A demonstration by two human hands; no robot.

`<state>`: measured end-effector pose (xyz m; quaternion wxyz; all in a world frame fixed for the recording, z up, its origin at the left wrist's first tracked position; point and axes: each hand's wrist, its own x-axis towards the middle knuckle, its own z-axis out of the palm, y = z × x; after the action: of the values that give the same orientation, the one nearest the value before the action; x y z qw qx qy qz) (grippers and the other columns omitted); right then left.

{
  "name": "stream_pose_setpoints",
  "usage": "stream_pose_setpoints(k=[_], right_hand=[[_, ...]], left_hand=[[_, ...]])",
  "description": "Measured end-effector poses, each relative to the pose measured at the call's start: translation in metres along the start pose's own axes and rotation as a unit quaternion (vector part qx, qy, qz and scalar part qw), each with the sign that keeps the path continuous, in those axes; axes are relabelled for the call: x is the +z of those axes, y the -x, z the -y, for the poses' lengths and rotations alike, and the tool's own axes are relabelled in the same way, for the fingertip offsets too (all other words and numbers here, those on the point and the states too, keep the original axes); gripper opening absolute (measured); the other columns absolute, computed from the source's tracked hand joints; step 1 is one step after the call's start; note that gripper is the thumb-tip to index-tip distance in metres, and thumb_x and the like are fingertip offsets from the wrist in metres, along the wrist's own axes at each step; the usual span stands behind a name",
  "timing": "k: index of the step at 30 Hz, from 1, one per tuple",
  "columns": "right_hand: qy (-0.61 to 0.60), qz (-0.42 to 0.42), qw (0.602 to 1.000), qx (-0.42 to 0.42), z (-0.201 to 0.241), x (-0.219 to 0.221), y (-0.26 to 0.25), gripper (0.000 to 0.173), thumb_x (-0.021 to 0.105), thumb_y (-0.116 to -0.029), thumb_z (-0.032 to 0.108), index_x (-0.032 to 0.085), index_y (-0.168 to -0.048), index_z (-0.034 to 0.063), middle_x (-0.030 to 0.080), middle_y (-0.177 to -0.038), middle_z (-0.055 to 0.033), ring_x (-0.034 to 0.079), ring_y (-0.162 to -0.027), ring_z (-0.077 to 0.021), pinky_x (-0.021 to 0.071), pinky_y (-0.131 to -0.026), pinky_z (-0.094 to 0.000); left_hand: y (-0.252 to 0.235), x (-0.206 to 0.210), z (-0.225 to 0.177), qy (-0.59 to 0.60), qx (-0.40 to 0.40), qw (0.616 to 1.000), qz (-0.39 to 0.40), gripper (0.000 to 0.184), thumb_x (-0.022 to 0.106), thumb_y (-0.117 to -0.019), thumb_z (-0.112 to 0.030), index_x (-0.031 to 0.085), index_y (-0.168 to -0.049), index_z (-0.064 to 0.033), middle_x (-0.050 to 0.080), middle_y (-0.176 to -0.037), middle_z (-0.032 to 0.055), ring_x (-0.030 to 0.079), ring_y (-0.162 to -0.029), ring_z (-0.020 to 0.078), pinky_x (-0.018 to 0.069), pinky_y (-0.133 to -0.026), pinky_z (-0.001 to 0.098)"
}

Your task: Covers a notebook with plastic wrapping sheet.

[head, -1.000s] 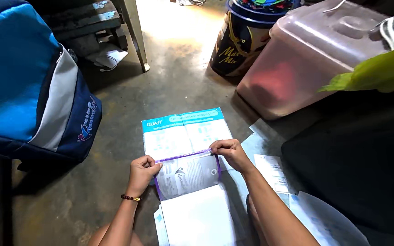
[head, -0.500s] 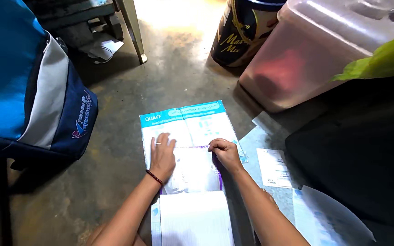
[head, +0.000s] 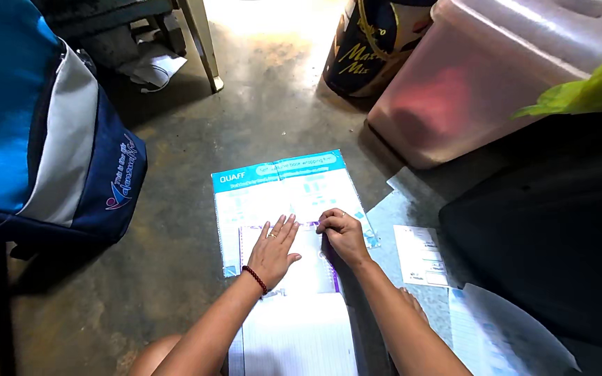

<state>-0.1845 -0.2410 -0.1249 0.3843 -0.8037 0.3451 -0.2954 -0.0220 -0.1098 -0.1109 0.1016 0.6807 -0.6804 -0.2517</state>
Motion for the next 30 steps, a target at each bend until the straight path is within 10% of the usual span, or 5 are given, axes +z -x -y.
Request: stream_pose_setpoints(k=[10,17,21,30], right_hand=[[0.017,0.001,1.0,0.022,-0.002,-0.002,0.001,0.019,0.059,-0.0824,-0.011,0.074,-0.074,-0.0022,0.066,-0.093,-0.0162,0.06,-0.096,-0.0212,0.0479,-0.089,-0.0342],[0.019,0.025,0.999,0.024,-0.002,-0.005,0.001,0.017,0.058,-0.0833,-0.011,0.073,-0.077,-0.0048,0.066,-0.097,-0.0198,0.062,-0.098,-0.0241,0.0499,-0.089,-0.0363],[-0.045,0.018,0.997,0.065,-0.003,-0.008,0.0,0.016,0.058,-0.0842,-0.008,0.07,-0.076,-0.0029,0.061,-0.097,-0.0112,0.058,-0.089,-0.0057,0.0492,-0.076,-0.0174],[-0.099,0.012,0.991,0.091,-0.003,-0.011,-0.002,0.011,0.061,-0.0857,-0.007,0.068,-0.077,-0.0031,0.06,-0.095,-0.0076,0.057,-0.082,-0.0019,0.0487,-0.072,-0.015]], left_hand=[[0.004,0.014,-0.002,0.023,0.023,0.997,-0.066,0.052,0.048,-0.1074,-0.025,0.044,-0.155,-0.0055,0.035,-0.165,0.0084,0.026,-0.155,0.0321,0.0169,-0.124,0.0589],[0.003,0.006,-0.014,0.016,0.0,1.0,-0.026,0.055,0.048,-0.1069,-0.019,0.037,-0.159,-0.0073,0.026,-0.17,0.0041,0.018,-0.158,0.0323,0.0123,-0.121,0.0658],[0.003,0.009,-0.013,0.029,-0.003,0.999,-0.042,0.056,0.05,-0.1058,-0.018,0.038,-0.159,-0.0078,0.024,-0.17,0.0069,0.016,-0.158,0.0341,0.0124,-0.121,0.0658],[0.004,0.008,-0.012,0.05,0.011,0.997,-0.056,0.049,0.052,-0.1042,-0.015,0.05,-0.153,-0.0175,0.028,-0.168,0.0114,0.017,-0.157,0.0386,0.0119,-0.12,0.0683]])
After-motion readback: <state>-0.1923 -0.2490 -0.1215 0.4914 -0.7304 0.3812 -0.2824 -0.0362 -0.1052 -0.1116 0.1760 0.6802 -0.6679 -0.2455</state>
